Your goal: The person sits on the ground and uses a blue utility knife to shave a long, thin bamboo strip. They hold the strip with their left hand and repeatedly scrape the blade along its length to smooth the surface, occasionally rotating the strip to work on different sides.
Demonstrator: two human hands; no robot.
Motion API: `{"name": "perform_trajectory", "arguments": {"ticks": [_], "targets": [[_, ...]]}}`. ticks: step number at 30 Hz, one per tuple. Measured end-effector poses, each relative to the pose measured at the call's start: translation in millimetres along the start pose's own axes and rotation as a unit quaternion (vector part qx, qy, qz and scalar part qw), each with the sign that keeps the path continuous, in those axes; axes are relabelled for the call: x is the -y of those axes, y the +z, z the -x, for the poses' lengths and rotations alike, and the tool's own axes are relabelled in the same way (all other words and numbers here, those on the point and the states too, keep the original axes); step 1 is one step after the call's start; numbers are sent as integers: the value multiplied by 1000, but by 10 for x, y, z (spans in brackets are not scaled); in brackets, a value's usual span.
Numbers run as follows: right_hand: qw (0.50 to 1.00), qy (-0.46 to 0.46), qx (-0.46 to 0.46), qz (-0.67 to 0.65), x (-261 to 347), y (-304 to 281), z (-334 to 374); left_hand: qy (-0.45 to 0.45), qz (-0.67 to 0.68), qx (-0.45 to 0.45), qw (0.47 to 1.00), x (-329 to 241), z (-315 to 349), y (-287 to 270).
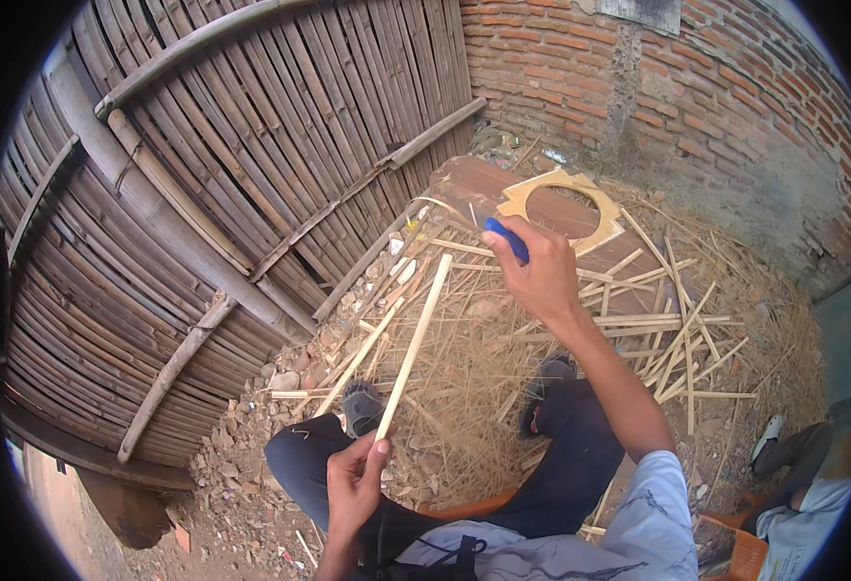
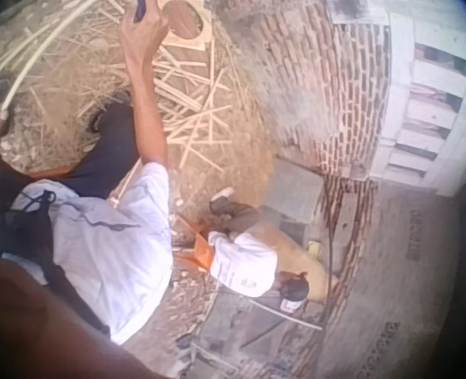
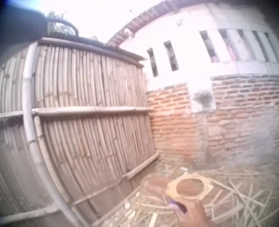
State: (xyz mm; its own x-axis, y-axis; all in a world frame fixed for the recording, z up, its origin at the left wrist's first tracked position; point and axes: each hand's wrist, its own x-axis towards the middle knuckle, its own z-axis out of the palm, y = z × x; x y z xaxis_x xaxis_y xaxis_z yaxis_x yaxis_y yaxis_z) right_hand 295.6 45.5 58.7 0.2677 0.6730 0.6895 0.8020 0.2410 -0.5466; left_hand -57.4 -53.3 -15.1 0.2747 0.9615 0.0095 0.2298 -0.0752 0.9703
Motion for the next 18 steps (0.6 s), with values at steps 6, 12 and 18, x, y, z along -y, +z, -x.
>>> {"name": "perform_trajectory", "arguments": {"ticks": [6, 12, 18], "targets": [[998, 47, -16, -31, -282, -127, -56, 21, -89, -32, 995, 9, -23, -250], [984, -104, 119, -81, 431, 244, 514, 40, -63, -71, 995, -22, -228, -64], [961, -186, 189, -82, 747, 388, 852, 47, -3, -72, 996, -99, -342, 105]]}}
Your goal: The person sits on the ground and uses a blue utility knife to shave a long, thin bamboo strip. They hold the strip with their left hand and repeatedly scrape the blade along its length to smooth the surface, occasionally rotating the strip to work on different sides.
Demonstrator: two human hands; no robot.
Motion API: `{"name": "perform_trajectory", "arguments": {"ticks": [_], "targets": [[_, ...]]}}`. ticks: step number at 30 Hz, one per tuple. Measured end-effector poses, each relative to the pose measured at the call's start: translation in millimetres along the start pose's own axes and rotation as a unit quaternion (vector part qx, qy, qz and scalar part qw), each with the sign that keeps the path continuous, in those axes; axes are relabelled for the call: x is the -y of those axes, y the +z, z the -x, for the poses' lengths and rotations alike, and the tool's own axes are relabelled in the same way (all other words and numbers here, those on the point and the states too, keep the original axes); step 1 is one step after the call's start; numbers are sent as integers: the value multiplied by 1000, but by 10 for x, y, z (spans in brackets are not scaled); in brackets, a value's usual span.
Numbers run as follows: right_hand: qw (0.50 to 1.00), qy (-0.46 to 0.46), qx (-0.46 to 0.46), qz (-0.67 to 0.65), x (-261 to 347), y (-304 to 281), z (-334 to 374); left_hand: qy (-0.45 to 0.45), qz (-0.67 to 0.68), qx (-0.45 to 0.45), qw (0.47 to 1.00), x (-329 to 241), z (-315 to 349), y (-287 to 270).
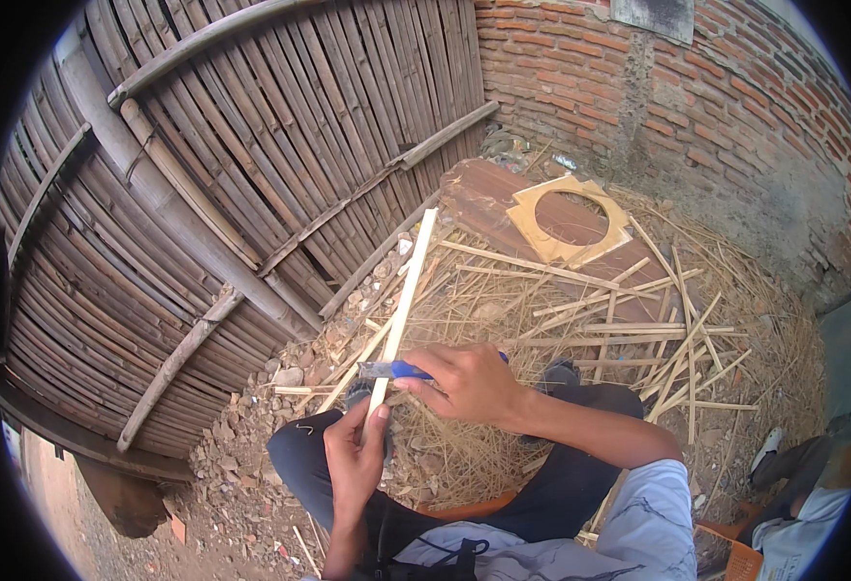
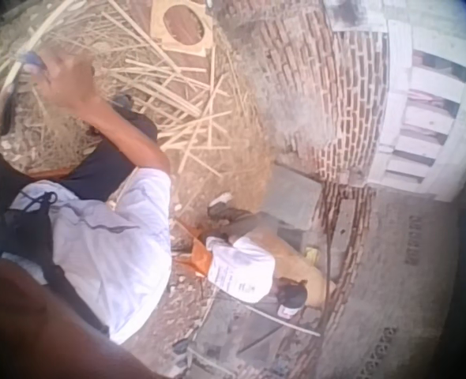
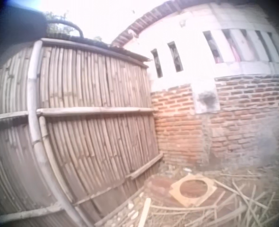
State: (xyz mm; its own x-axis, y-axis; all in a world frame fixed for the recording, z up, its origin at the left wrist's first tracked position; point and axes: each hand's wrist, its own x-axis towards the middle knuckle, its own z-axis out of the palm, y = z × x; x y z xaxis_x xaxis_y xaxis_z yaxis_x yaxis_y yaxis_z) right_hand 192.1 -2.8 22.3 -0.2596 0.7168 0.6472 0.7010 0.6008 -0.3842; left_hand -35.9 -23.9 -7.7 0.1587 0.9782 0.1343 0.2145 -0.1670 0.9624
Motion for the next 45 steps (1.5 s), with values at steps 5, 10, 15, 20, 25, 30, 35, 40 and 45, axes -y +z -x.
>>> {"name": "perform_trajectory", "arguments": {"ticks": [5, 10, 15, 20, 25, 30, 35, 40, 45], "targets": [[1000, -6, -18, -9, 28, 83, 32, -8, -32, -3, 999, -69, -44, 24], [999, 22, -35, 22, -27, -20, 3, -3, -7, -4, 1000, -46, -40, 40], [998, 6, -45, 43, -157, -69, -5, -13, 2, 17, 1000, -36, -31, -24], [986, 90, -119, 68, -517, -280, -144, -36, -14, 47, 998, 29, 98, -175], [949, 232, -185, 106, -925, -810, -296, -32, -31, 54, 998, 167, 357, -335], [945, 289, -148, 45, -820, -831, -287, 3, -150, 31, 988, -4, 255, -404], [948, 273, -80, -145, -642, -705, -256, 61, -197, 6, 979, -13, 115, -406], [987, 123, -81, -57, -568, -513, -222, 78, -243, -3, 967, -313, -37, -386], [933, 273, -81, -221, -468, -530, -236, 72, -223, 19, 972, -279, -50, -344]]}}
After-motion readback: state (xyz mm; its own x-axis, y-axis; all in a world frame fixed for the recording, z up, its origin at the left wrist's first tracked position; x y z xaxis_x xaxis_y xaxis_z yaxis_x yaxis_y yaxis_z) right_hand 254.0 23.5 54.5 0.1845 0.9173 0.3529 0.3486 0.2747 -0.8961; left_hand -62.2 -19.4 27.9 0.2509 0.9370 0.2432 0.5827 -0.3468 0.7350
